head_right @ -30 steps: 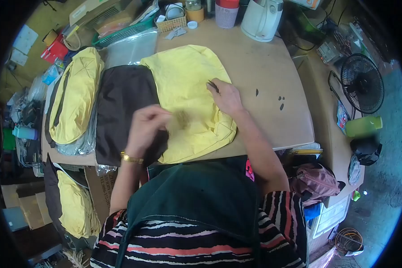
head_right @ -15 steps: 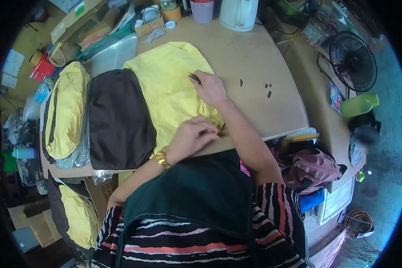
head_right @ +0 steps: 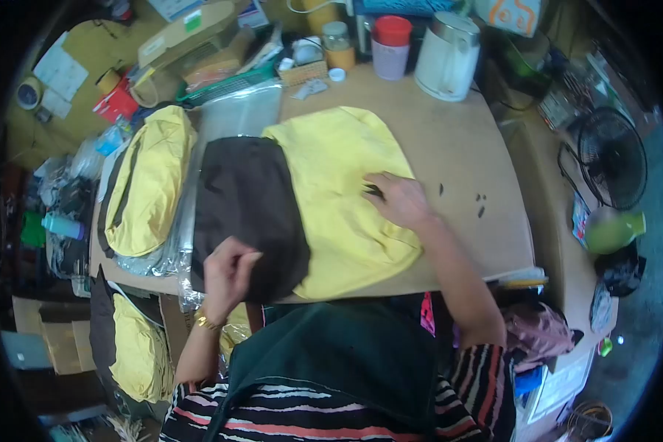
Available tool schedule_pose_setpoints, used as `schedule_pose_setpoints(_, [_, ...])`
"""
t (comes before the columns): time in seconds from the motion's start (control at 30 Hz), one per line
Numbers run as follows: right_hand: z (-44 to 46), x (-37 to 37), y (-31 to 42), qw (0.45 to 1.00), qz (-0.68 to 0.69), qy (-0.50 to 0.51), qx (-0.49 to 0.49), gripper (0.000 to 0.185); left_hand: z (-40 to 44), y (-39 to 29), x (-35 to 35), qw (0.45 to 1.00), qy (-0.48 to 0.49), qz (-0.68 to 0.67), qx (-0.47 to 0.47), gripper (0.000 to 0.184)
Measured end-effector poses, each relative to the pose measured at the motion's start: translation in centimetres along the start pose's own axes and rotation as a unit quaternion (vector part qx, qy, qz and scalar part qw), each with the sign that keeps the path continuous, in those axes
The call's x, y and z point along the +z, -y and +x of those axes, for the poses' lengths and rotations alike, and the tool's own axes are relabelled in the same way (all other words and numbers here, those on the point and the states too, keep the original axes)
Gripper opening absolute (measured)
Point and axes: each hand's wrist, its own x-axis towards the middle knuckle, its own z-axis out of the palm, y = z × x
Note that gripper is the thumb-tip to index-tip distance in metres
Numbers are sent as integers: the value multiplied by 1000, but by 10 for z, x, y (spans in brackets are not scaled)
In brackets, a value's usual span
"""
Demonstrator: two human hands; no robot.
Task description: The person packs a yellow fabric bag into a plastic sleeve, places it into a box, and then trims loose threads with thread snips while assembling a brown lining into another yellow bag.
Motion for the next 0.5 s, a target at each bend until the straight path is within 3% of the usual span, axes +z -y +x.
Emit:
schedule_pose_setpoints(0.03, [-3,-11,-8,1000,-4,31,-3,26,-13,14,-22,998,-11,48,-28,13])
schedule_pose_setpoints(0.1, [-4,-39,-21,996,-19,91,14,28,-56,60,-60,945,42,316,-70,18])
schedule_pose_setpoints(0.17, [-2,-62,-38,992,-32,119,30,28,-65,54,-108,847,330,330,-255,20])
schedule_pose_setpoints(0.2, [4,-72,-49,983,-9,161,93,28,-84,54,-124,865,250,423,-96,20])
schedule_pose_setpoints(0.23, [12,-77,-55,968,13,199,155,28,-79,46,-126,855,211,470,-54,23])
schedule_pose_setpoints(0.27, [22,-76,-54,968,10,199,153,28,-75,37,-129,839,167,517,-16,27])
schedule_pose_setpoints(0.3, [33,-70,-48,985,-13,105,137,28,-70,29,-132,819,120,560,16,31])
schedule_pose_setpoints(0.33, [42,-63,-42,992,-34,11,120,29,-49,19,-128,866,143,458,-142,39])
schedule_pose_setpoints(0.37, [54,-51,-38,992,-35,12,119,29,-27,10,-119,879,160,339,-295,47])
schedule_pose_setpoints(0.43, [75,-18,-34,968,-144,-30,203,38,16,-13,-85,885,238,269,-297,57])
schedule_pose_setpoints(0.5, [72,18,-33,965,-171,-13,197,44,42,-23,-49,954,154,241,-90,62])
